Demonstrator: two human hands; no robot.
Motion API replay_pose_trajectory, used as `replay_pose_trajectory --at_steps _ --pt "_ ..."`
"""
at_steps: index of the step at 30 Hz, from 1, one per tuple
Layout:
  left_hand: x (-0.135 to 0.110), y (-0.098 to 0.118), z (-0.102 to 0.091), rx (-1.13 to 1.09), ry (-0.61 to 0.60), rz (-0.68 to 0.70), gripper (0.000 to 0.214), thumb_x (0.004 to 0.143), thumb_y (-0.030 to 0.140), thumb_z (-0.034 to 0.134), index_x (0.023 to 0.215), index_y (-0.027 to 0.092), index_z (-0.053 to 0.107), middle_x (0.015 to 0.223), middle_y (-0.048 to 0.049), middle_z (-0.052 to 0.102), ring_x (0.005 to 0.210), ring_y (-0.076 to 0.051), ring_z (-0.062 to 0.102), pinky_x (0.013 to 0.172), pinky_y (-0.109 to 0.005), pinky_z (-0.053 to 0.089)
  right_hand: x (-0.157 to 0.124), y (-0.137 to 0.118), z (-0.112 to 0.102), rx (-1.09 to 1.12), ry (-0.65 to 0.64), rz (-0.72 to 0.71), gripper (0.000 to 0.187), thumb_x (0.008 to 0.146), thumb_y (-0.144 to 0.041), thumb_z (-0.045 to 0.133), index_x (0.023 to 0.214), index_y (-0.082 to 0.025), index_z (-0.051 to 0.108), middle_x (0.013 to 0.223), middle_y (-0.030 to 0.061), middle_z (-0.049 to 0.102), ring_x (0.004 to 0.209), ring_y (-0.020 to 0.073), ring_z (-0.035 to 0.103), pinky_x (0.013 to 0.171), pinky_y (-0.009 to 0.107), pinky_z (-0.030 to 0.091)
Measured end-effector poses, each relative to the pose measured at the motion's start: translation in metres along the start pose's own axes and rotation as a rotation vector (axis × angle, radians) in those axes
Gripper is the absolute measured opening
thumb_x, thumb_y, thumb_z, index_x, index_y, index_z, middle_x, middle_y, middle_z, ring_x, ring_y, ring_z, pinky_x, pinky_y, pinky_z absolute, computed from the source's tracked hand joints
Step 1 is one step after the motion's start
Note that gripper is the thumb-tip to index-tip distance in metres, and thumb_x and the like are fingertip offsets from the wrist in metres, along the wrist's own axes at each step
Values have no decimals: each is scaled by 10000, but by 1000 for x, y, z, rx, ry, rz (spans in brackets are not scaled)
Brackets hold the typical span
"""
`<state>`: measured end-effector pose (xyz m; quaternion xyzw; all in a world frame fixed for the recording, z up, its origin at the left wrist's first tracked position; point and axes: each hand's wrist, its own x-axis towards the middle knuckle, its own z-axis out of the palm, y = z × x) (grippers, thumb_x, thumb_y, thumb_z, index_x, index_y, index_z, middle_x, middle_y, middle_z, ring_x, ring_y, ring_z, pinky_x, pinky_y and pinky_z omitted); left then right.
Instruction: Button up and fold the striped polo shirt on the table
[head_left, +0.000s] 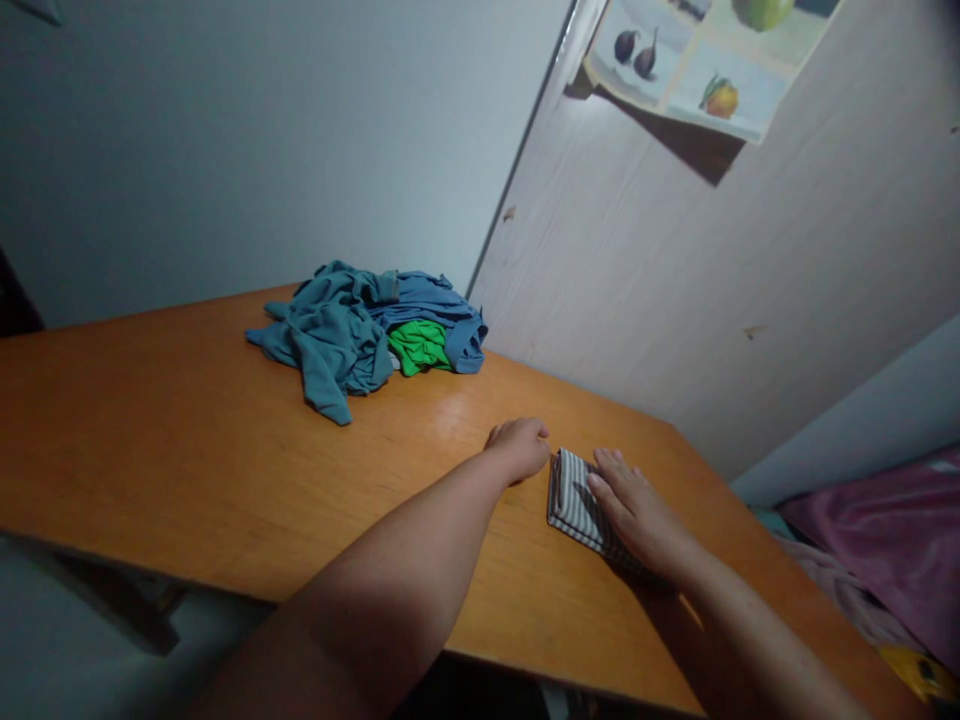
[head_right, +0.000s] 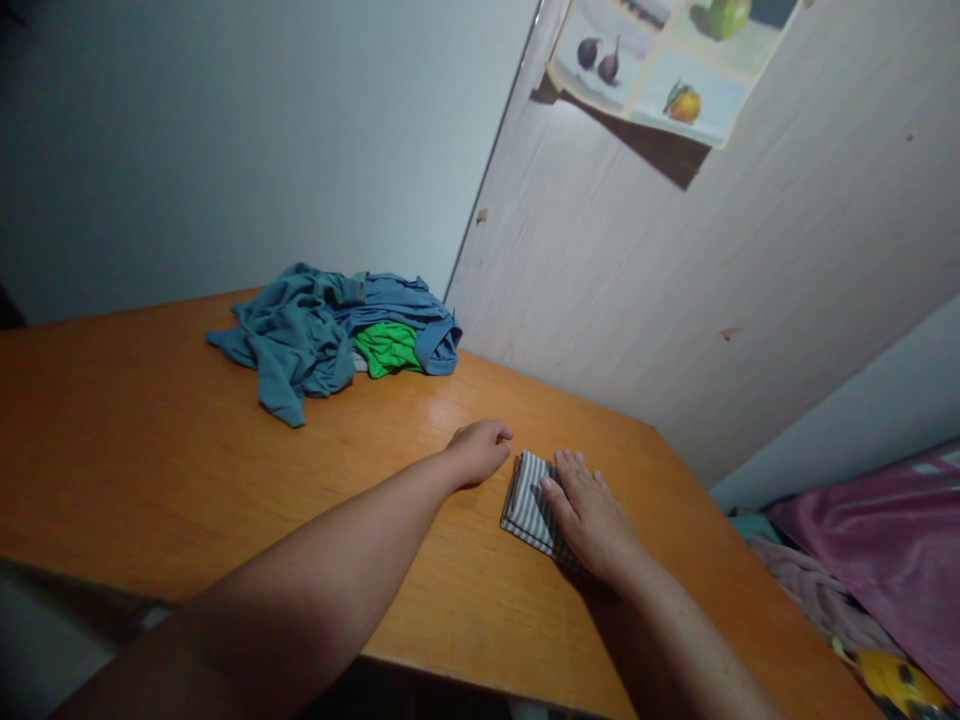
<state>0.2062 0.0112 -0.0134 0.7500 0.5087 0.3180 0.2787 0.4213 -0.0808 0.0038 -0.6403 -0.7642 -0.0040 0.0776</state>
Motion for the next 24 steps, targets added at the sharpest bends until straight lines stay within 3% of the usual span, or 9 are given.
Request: replay_pose_trajectory --at_steps 8,17,24 --pt "-3 4 -2 125 -91 67 286 817 390 636 1069 310 747 1165 -54 728 1150 -285 586 1024 -419 403 -5 -11 22 -27 -24 -72 746 1003 -623 211 1595 -170 246 1640 104 223 1528 260 118 1228 529 155" --pt "-5 9 0 224 -135 98 351 803 472 633 1120 373 748 1199 -81 676 1210 -352 526 1037 -513 367 -6 -18 19 -15 -18 -56 771 1003 -636 178 1584 -138 271 1636 107 233 1529 248 120 1238 502 127" --pt "8 22 -3 315 -198 23 253 777 400 639 982 377 785 1158 -94 685 1184 -377 535 968 -534 414 -5 -22 18 -6 -30 -46 789 1000 -641 171 1579 -116 279 1633 114 235 1530 253 125 1236 511 127"
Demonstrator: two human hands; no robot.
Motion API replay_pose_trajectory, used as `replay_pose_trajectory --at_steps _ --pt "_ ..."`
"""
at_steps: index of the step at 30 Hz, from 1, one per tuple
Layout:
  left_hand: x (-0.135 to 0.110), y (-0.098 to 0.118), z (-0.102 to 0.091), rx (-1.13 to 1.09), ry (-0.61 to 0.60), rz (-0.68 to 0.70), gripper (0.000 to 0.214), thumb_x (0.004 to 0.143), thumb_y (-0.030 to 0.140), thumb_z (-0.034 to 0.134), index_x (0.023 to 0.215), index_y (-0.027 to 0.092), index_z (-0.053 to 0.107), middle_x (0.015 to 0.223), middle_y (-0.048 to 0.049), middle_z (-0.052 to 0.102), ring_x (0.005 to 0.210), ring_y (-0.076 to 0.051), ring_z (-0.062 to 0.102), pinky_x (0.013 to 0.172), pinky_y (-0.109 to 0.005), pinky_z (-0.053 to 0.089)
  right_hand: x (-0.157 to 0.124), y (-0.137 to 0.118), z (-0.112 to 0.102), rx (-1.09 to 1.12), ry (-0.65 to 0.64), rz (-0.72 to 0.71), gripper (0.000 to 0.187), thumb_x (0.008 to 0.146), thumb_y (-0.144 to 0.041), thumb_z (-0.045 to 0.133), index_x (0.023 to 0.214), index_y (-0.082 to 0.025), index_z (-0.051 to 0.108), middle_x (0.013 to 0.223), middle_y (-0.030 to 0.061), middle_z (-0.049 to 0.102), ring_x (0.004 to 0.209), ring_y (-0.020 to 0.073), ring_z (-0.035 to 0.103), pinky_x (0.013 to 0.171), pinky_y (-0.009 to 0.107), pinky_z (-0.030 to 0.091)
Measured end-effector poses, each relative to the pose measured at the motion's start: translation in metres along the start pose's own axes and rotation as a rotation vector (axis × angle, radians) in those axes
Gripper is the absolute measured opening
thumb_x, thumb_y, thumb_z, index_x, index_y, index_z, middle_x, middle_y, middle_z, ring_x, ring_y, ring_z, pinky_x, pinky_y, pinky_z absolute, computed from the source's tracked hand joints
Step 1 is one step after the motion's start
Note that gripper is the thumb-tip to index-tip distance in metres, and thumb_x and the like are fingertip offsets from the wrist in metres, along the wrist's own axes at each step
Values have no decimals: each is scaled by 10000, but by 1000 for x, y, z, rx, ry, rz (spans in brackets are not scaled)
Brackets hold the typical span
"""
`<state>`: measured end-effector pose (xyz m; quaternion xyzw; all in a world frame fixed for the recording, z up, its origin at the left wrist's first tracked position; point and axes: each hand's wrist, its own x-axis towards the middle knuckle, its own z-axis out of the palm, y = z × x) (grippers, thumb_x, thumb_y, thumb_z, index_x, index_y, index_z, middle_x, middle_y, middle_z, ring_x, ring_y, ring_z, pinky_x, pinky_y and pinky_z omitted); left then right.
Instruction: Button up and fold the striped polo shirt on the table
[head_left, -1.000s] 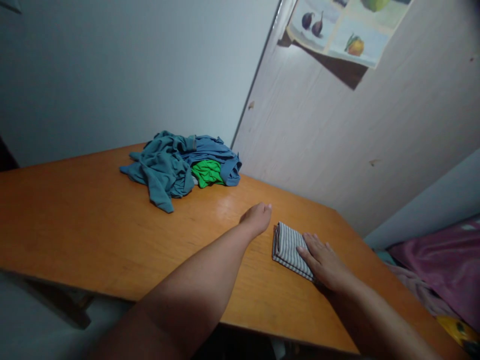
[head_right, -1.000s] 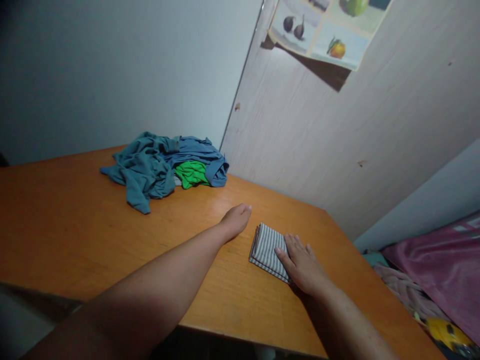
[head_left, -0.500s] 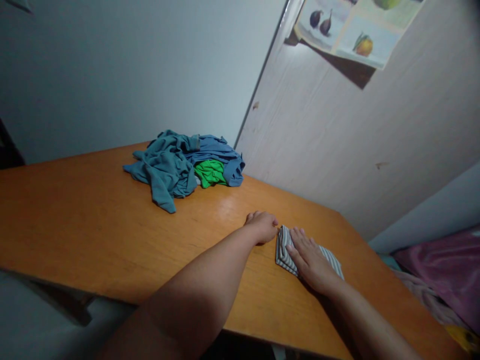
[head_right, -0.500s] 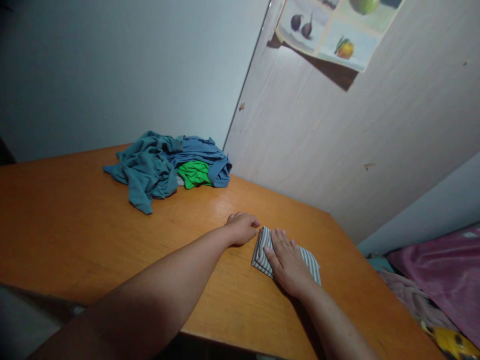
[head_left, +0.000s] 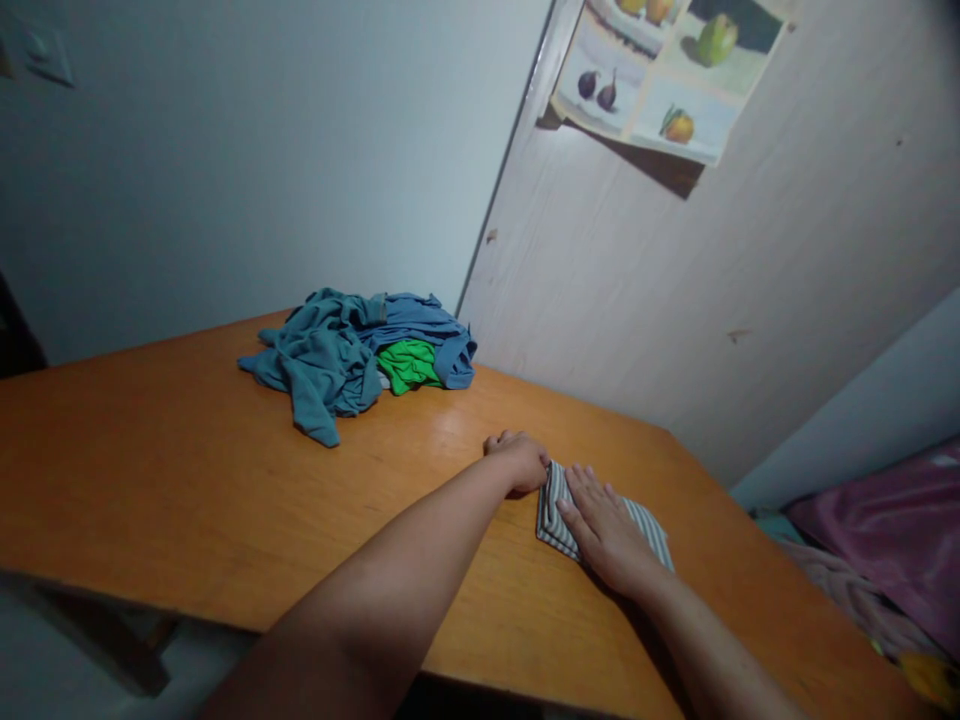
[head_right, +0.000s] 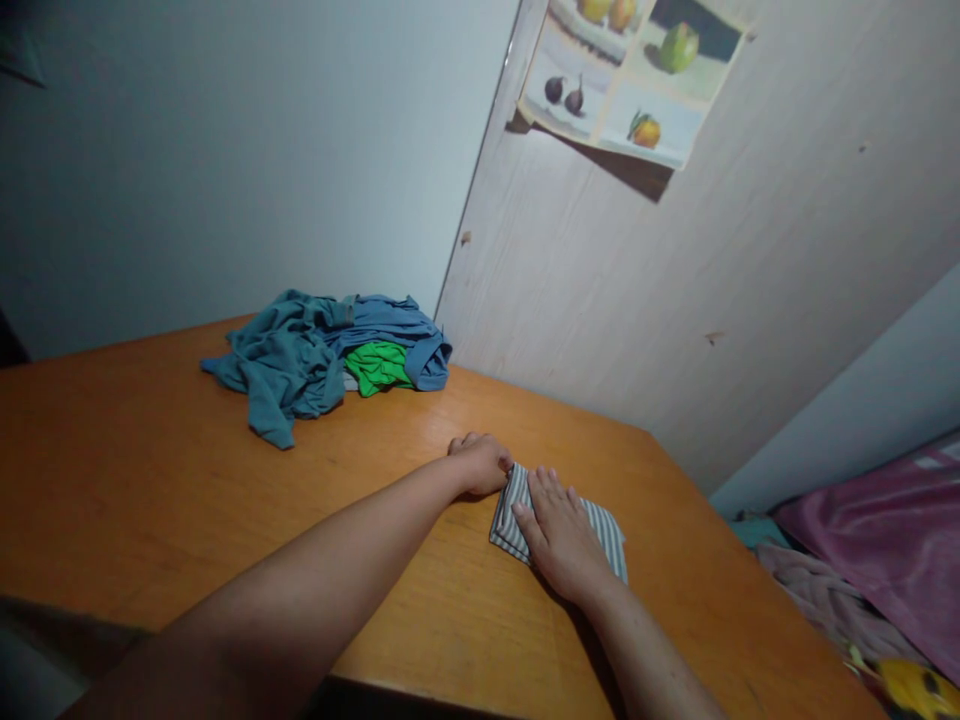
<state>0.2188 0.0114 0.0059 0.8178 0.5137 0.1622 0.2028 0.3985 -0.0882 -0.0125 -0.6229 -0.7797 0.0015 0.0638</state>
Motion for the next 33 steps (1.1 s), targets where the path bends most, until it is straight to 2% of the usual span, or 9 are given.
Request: replay_pose_trajectory --at_steps 11,16,20,25,30,33 --pt "2 3 -10 88 -86 48 337 730 446 652 1055 461 740 1133 -18 707 1151 -325 576 964 -479 446 1 -3 1 3 28 -2 798 998 -652 187 1566 -104 306 1623 120 260 1521 270 164 1233 513 144" --pt "3 2 -1 95 -31 39 301 841 447 527 1049 416 742 1171 -22 694 1180 -299 567 993 -475 420 0 -4 -1 12 26 1 796 996 -653 206 1567 -108 308 1621 121 265 1521 272 163 1233 517 152" --pt "5 1 6 85 3 40 311 871 450 490 1037 382 744 1223 -28 676 1214 -296 541 1010 -478 405 0 -3 0 9 24 0 797 995 -654 213 1568 -107 302 1626 117 252 1524 269 151 1235 516 147" --pt "7 -1 3 57 15 -2 339 909 403 443 1015 316 753 1239 -58 682 1213 -297 551 1008 -476 411 0 -2 1 0 16 0 797 995 -655 211 1569 -109 301 1627 114 252 1525 266 153 1233 522 147" --pt "5 -7 -5 -13 -26 5 294 868 450 510 1041 415 746 1139 53 741 1165 -235 599 962 -359 453 0 0 2 1 25 -1 781 1000 -641 228 1569 -111 306 1629 117 249 1526 264 147 1236 511 146" --pt "3 -7 -5 -23 -34 21 300 804 487 585 1058 450 739 1125 68 745 1168 -239 597 973 -354 447 -1 1 3 1 32 -6 759 1003 -625 246 1569 -124 312 1630 115 253 1526 264 145 1236 511 147"
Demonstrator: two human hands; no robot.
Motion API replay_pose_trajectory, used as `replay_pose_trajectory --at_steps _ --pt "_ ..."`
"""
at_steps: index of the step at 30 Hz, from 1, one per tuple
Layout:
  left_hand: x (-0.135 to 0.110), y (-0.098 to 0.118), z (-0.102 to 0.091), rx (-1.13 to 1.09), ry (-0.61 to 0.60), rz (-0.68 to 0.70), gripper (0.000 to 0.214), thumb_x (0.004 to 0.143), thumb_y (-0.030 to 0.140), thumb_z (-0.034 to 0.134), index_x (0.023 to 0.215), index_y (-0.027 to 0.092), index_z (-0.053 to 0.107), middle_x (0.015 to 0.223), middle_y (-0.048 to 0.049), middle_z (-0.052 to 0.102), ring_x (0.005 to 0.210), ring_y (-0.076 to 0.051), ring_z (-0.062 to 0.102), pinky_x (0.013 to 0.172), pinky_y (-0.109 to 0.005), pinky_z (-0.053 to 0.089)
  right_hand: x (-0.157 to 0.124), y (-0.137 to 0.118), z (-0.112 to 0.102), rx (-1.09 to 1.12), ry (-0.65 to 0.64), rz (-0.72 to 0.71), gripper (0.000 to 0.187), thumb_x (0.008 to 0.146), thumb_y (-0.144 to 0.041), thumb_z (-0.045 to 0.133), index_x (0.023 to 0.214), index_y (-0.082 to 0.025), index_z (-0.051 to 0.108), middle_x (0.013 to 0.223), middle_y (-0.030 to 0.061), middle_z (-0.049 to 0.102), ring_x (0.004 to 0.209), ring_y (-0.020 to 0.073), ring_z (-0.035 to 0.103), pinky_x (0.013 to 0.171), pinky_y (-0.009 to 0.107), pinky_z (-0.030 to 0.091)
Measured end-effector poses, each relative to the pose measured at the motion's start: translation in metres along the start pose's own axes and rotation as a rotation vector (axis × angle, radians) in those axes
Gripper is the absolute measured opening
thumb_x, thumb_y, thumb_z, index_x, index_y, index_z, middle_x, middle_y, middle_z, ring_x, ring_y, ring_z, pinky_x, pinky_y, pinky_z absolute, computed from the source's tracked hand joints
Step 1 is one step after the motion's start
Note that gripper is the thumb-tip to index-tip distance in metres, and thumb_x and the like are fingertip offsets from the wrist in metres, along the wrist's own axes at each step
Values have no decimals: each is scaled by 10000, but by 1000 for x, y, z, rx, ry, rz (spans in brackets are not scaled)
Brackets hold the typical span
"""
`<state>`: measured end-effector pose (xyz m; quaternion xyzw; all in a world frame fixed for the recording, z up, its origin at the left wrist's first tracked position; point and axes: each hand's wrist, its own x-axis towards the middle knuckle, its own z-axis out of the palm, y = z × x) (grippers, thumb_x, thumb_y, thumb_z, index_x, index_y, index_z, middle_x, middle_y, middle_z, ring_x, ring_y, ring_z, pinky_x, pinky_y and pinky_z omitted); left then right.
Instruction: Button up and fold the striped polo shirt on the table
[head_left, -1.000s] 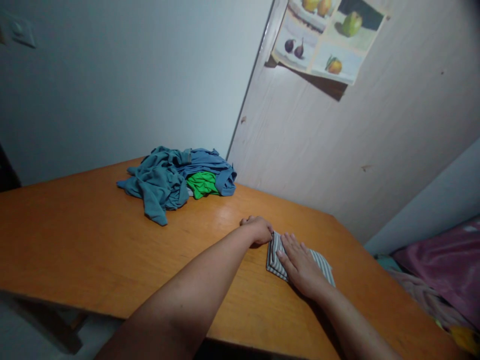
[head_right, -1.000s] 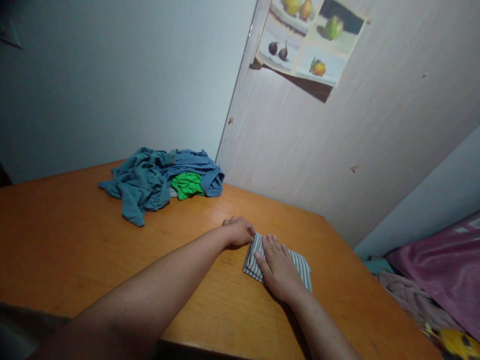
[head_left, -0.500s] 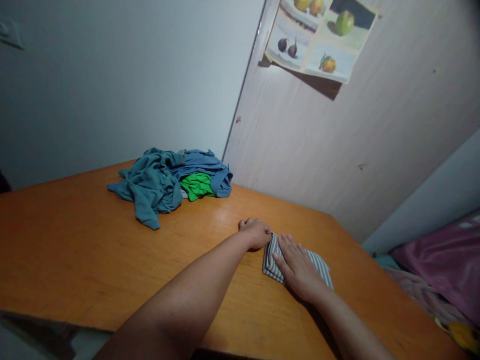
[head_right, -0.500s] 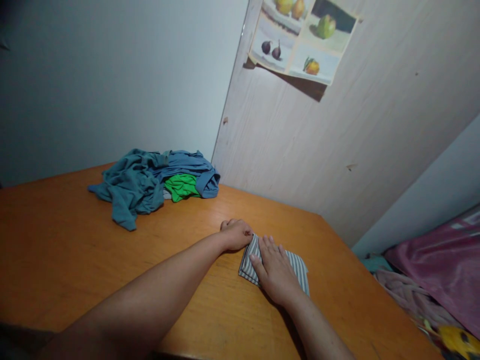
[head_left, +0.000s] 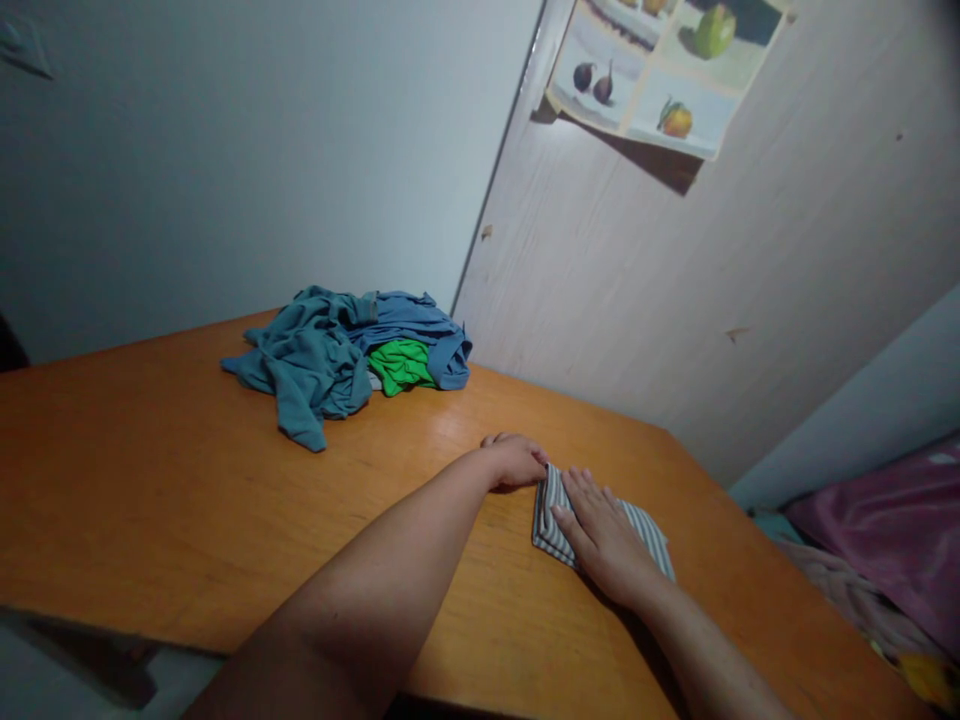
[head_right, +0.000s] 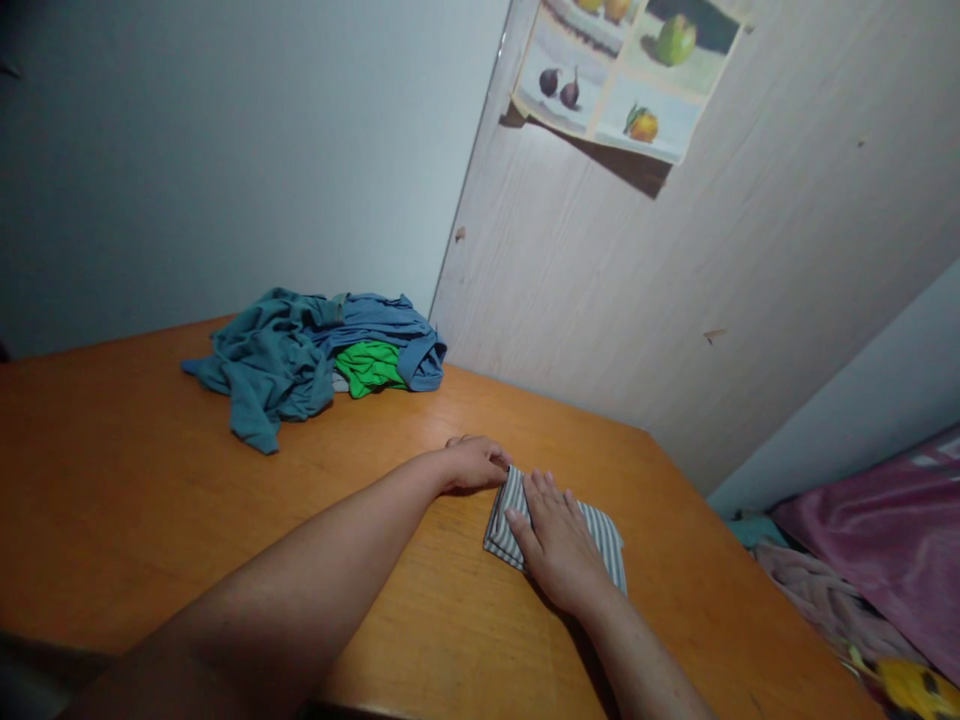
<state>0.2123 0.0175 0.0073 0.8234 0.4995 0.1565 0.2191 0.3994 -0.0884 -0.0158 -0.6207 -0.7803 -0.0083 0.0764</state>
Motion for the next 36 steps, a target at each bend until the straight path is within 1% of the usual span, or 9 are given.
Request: replay_pose_trajectory --at_steps 5,9,13,15,17,20,24,29,36 --pt "3 5 7 36 26 -11 286 789 450 593 1021 433 759 1181 6 717 1213 -289 558 1032 -458 398 0 2 1 -3 10 -12 747 1003 -629 250 1567 -145 325 1626 115 264 1524 267 152 1232 520 155" --pt "6 4 9 37 34 -32 275 822 428 556 1000 415 765 1184 3 719 1206 -274 564 1024 -443 404 0 3 1 -7 10 -25 741 1003 -634 246 1573 -165 310 1627 113 265 1522 270 163 1223 537 172" --pt "7 4 5 28 24 -57 316 867 433 491 1013 371 764 1184 -12 726 1190 -270 581 997 -418 425 0 4 1 -9 11 -31 716 1005 -625 255 1580 -200 292 1629 106 261 1521 274 167 1219 546 177" --pt "7 5 2 23 18 -60 379 903 463 426 1046 349 757 1194 -27 725 1178 -274 593 977 -416 439 0 4 1 -12 10 -32 709 1007 -623 253 1580 -207 292 1630 107 258 1521 272 166 1220 544 171" --pt "6 5 0 19 13 -42 436 915 536 382 1078 361 747 1207 -23 719 1179 -277 594 974 -420 442 1 5 1 -16 8 -40 697 1007 -626 252 1578 -228 296 1633 108 250 1521 271 167 1215 550 177" --pt "3 4 1 35 9 6 419 869 623 436 1077 423 740 1218 4 710 1213 -288 567 1009 -442 416 1 4 -1 -26 -11 -50 671 1003 -637 258 1573 -285 300 1644 100 219 1523 282 149 1202 571 187" --pt "2 2 5 68 16 36 355 878 533 471 1076 424 744 1223 -5 701 1217 -289 555 1020 -463 402 1 0 -6 -36 -44 -46 651 999 -645 265 1573 -336 281 1655 97 183 1526 286 118 1201 579 162" --pt "4 1 8 87 29 51 347 894 519 470 1080 414 744 1228 -12 695 1202 -284 562 1014 -468 401 -1 -4 -10 -42 -69 -60 677 982 -663 308 1576 -341 271 1660 86 162 1528 300 106 1196 607 131" --pt "2 2 7 101 42 46 349 897 501 466 1097 408 737 1220 -19 695 1199 -287 555 999 -462 404 -2 -5 -13 -35 -84 -68 732 962 -683 344 1591 -328 224 1659 101 149 1526 323 108 1194 617 108"
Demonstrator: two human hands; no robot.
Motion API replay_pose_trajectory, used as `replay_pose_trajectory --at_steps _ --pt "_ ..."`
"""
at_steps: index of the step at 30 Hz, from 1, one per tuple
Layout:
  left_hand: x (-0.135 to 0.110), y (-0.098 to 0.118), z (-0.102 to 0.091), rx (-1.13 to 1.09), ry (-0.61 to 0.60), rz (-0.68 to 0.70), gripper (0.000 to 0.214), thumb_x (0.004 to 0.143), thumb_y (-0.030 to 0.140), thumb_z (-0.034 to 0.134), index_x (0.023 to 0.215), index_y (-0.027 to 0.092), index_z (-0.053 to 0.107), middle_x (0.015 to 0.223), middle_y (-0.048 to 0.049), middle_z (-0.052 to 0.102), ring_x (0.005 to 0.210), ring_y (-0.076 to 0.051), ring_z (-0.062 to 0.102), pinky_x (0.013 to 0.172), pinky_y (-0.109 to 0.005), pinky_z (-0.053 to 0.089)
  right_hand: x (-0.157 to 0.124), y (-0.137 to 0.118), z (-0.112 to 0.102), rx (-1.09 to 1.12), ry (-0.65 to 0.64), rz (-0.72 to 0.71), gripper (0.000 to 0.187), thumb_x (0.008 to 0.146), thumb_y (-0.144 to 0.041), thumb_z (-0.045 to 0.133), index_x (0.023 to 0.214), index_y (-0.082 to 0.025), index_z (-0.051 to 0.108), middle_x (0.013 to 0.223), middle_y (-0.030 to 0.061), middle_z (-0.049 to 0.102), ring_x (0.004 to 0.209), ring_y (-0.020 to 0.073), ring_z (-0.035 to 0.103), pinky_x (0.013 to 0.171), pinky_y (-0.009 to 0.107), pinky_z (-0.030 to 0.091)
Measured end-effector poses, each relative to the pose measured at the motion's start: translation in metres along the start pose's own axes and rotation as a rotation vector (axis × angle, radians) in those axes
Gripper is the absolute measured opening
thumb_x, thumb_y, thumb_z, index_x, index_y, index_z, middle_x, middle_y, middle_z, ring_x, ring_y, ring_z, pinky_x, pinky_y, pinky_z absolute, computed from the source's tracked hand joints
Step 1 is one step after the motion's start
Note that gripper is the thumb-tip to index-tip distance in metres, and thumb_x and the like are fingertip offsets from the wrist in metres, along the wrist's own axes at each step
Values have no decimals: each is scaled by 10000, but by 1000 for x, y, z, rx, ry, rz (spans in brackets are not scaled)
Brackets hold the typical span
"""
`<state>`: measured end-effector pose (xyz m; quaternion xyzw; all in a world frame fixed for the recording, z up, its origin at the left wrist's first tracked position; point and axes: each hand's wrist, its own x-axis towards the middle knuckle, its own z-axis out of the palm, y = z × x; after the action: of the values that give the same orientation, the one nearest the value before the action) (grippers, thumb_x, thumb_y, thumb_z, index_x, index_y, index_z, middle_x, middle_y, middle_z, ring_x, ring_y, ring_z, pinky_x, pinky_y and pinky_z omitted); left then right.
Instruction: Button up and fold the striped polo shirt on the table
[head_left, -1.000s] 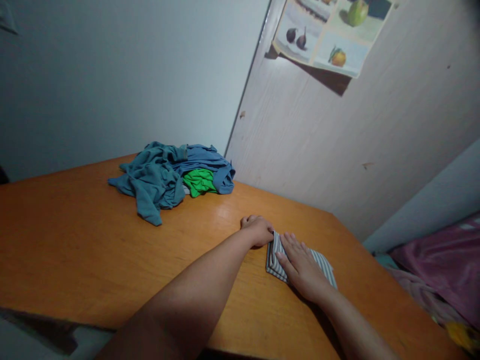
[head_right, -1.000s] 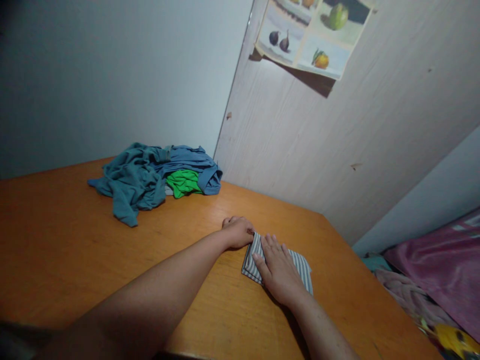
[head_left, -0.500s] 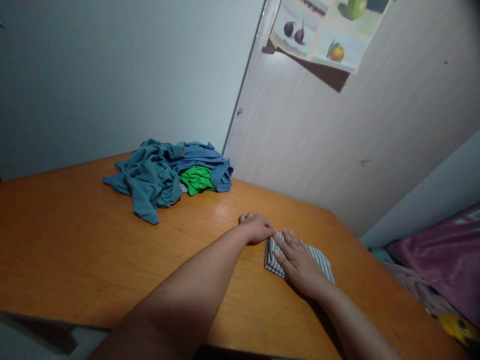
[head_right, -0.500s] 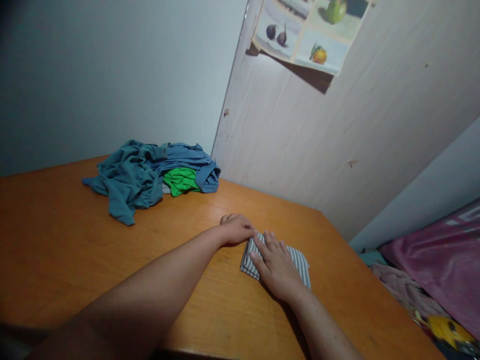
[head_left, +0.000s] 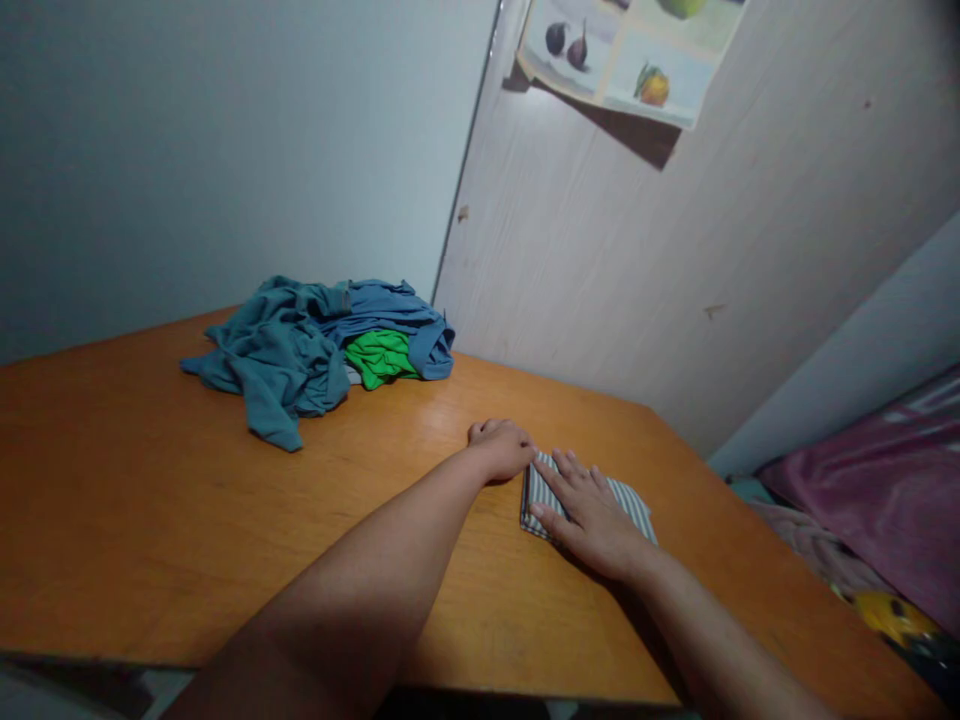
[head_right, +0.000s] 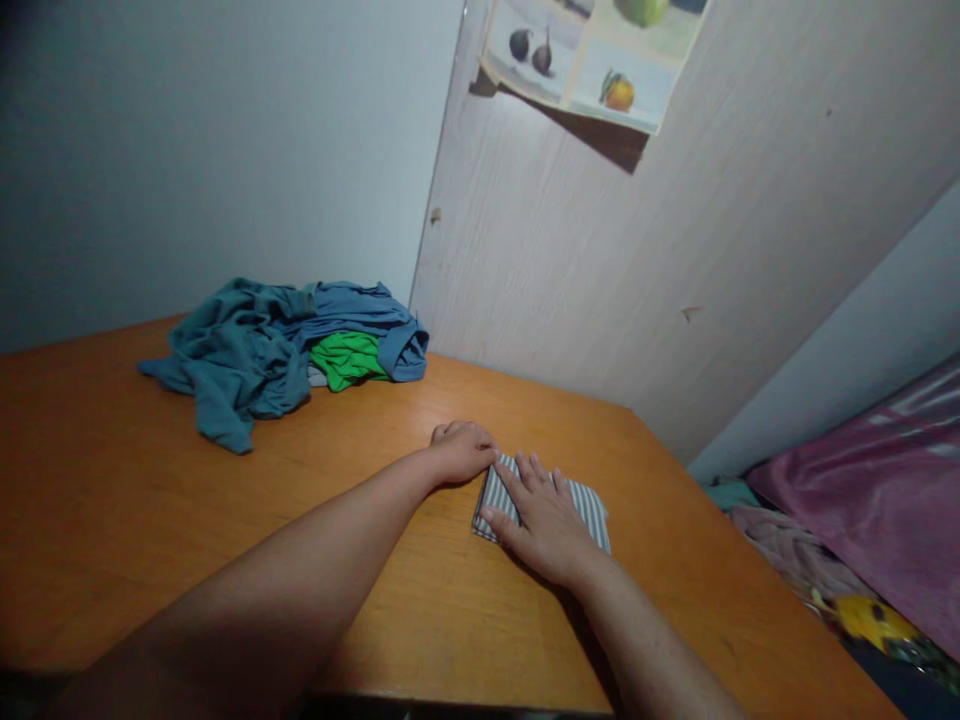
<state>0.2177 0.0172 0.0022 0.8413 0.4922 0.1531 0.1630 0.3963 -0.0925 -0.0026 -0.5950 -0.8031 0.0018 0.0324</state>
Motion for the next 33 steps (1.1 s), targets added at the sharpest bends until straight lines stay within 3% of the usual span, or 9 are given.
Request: replay_pose_trajectory --at_steps 5,9,15,19,22,25,28,33 --pt "-1 0 1 13 21 12 362 908 518 448 1070 392 747 1205 -27 699 1168 -290 571 989 -468 407 2 -1 -3 26 -25 2 774 943 -714 358 1594 -328 198 1660 116 128 1528 321 86 1192 617 101" --pt "-2 0 2 18 56 11 367 926 500 438 1045 356 754 1169 -37 713 1136 -280 592 989 -462 408 2 3 -9 161 -39 7 741 952 -706 344 1577 -312 279 1655 88 160 1529 301 86 1209 583 98" --pt "-3 12 -8 2 158 55 446 1006 399 294 1100 247 703 1204 -85 686 1148 -256 588 1006 -406 407 -3 38 -20 350 201 181 742 986 -679 182 1505 -227 459 1580 89 377 1508 265 222 1222 543 150" --pt "-11 34 -6 -7 197 246 513 1037 418 211 1145 204 664 1254 -109 658 1209 -239 557 1073 -376 368 -11 59 -20 273 235 299 767 981 -685 146 1475 -220 504 1551 111 425 1494 296 260 1207 585 147" --pt "-22 46 5 31 130 364 578 1031 498 188 1342 180 557 1485 -124 509 1416 -266 386 1177 -450 253 -18 62 -14 196 184 325 781 979 -690 149 1491 -199 477 1569 123 396 1505 299 229 1201 601 129" --pt "-33 49 14 89 -1 367 706 994 617 190 1488 165 413 1635 -129 279 1528 -294 157 1214 -552 123 -22 58 -3 159 119 345 826 969 -709 172 1527 -149 410 1604 146 320 1519 311 168 1199 602 126" --pt "-39 48 18 117 -93 324 783 962 682 182 1545 179 327 1655 -129 207 1541 -301 97 1208 -603 80 -26 55 8 142 108 354 842 964 -717 196 1546 -134 370 1618 158 285 1521 319 150 1198 591 146" --pt "-40 48 18 125 -127 295 805 949 704 194 1577 205 264 1660 -113 181 1544 -299 77 1206 -622 65 -26 55 17 146 149 352 832 963 -714 208 1536 -140 394 1602 158 327 1511 325 197 1189 593 182"
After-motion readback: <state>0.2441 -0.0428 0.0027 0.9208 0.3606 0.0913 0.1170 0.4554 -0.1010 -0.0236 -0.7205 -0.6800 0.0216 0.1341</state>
